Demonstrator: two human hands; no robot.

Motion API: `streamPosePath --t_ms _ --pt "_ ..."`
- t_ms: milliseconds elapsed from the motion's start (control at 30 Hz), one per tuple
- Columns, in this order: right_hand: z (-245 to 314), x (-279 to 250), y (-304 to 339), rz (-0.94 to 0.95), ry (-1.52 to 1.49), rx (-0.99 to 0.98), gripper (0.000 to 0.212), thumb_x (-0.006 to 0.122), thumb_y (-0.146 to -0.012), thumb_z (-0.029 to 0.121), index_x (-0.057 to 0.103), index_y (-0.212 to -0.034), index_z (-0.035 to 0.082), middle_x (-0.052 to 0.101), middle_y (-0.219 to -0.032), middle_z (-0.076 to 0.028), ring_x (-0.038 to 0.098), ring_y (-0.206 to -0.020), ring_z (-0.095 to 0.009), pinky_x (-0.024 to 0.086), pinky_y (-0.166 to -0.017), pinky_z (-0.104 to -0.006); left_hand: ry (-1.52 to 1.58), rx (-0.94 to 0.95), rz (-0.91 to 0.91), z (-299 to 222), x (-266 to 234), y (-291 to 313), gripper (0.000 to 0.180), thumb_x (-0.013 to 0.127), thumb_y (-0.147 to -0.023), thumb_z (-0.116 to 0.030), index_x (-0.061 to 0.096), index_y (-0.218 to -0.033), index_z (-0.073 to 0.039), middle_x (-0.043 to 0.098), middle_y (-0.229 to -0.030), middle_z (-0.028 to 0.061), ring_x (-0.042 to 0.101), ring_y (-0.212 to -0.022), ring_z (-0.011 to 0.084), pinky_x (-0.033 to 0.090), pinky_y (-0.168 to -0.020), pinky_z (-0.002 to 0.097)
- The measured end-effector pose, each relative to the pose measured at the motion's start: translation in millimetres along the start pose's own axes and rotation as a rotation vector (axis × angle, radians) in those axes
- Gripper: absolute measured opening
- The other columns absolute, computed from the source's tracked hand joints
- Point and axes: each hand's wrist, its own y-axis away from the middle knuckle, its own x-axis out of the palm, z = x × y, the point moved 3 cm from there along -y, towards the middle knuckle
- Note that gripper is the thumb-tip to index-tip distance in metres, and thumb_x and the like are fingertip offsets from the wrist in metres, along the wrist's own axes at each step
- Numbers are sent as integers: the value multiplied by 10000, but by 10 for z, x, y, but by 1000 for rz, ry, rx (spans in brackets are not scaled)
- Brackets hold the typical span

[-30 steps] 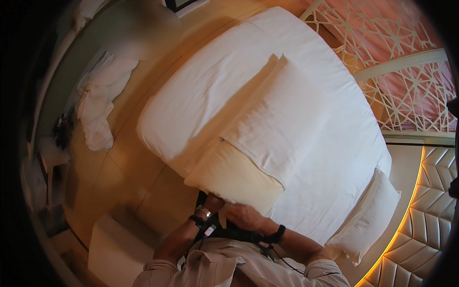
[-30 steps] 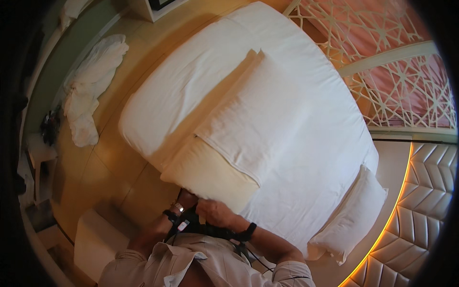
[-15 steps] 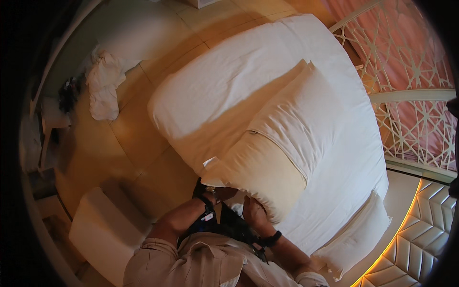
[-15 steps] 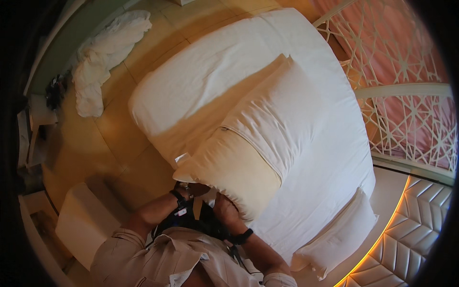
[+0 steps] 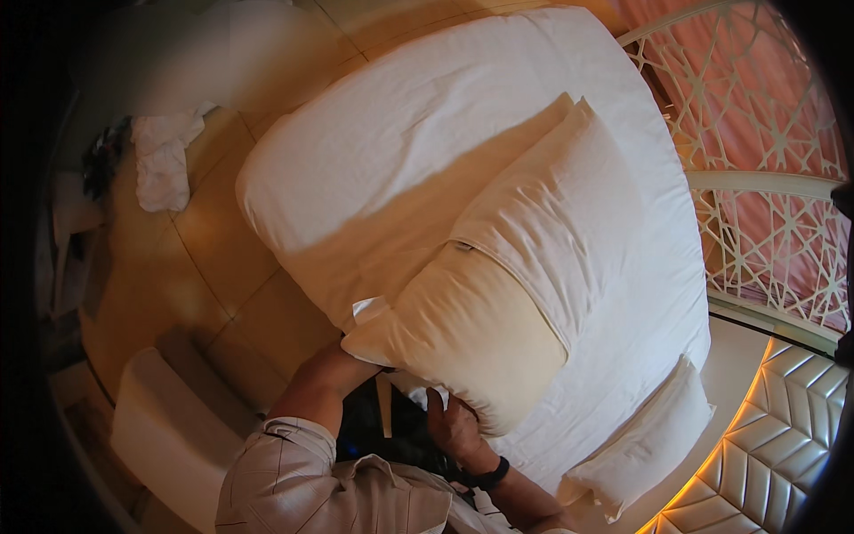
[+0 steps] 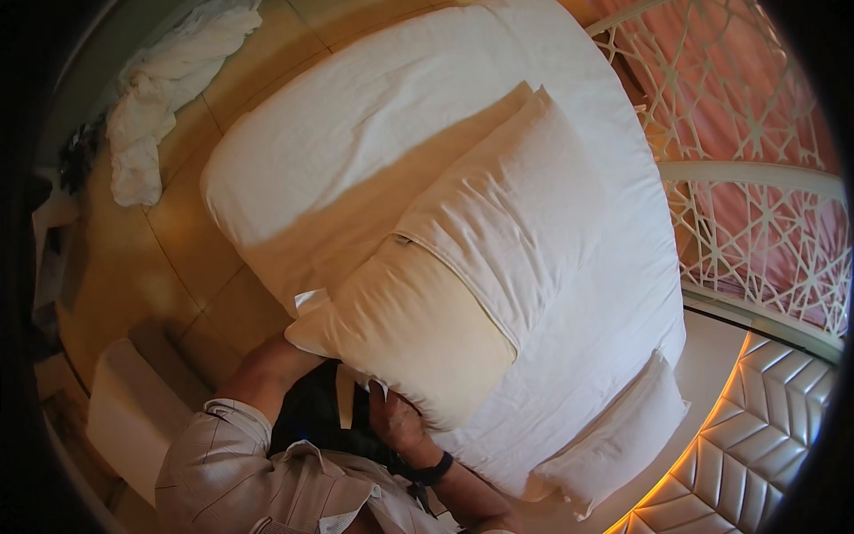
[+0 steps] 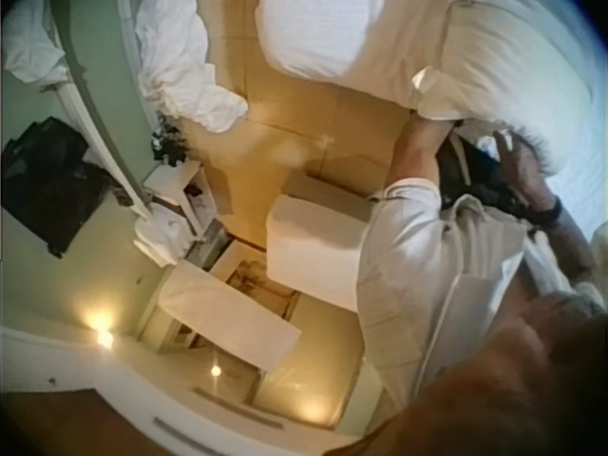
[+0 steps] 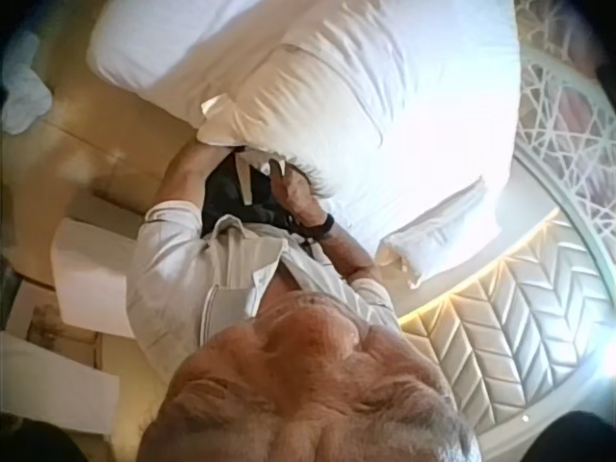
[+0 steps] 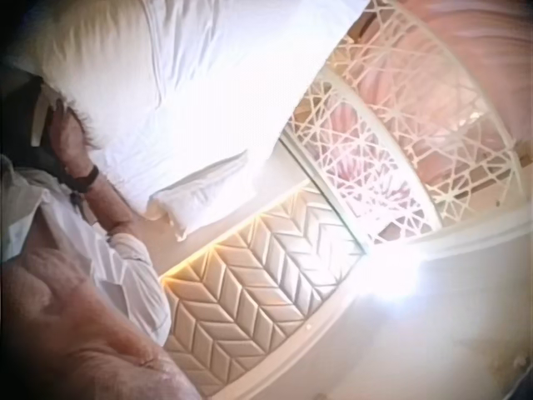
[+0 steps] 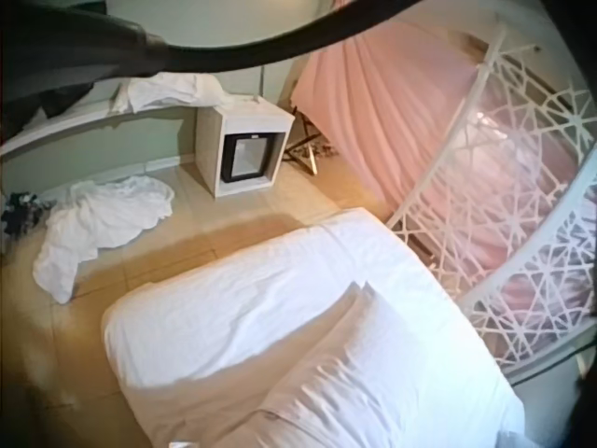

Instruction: The person places white pillowcases onto pillows on a round bed. They insert each pillow into a case, adjust the fabric, and smooth the surface before placing the finished pillow on the bed.

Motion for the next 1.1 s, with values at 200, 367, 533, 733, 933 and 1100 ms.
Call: streamPosePath --t_ms 200,367,533,733,933,1100 --pt "-39 -244 -116 -81 -90 -58 208 684 -961 168 722 -1136 61 691 -1102 -244 695 -976 -433 569 -861 -499 -9 13 17 24 -237 157 283 578 -986 -200 690 -1234 -121 708 -1279 108 655 -1194 308 524 -1006 435" --pt "51 -513 -311 185 -732 204 256 725 -943 118 702 -1184 34 694 -1217 -252 696 -1092 -385 553 -932 -468 0 16 26 -37 -501 667 286 575 -988 -195 688 -1240 -121 704 -1295 105 651 -1205 311 517 -1019 435" --pt "293 -955 -925 -252 -628 -217 475 756 -883 95 639 -1342 58 623 -1386 -200 607 -1277 -399 488 -1056 -511 19 -11 76 -108 -609 1104 289 572 -990 -190 686 -1246 -121 700 -1310 102 647 -1216 314 511 -1032 435" --pt "39 -402 -1596 44 -240 -322 497 741 -830 153 646 -1314 85 656 -1235 -168 642 -1119 -365 494 -974 -501 91 -27 150 118 -623 1150 293 569 -992 -184 684 -1254 -121 696 -1329 98 641 -1229 318 503 -1048 435" --pt "-993 217 -1464 443 -356 8 303 619 -926 108 651 -1222 51 683 -1129 -190 653 -1076 -401 520 -908 -499 45 17 -55 134 -916 940 263 567 -985 -146 686 -1215 -100 701 -1236 108 646 -1178 317 471 -1095 422" --pt "-1091 317 -1488 4 457 -344 294 636 -948 129 709 -1217 35 747 -1084 -204 715 -1007 -369 555 -875 -476 -580 324 -102 -114 -1230 912 224 554 -986 -137 708 -832 -86 656 -789 127 666 -958 268 434 -1107 434"
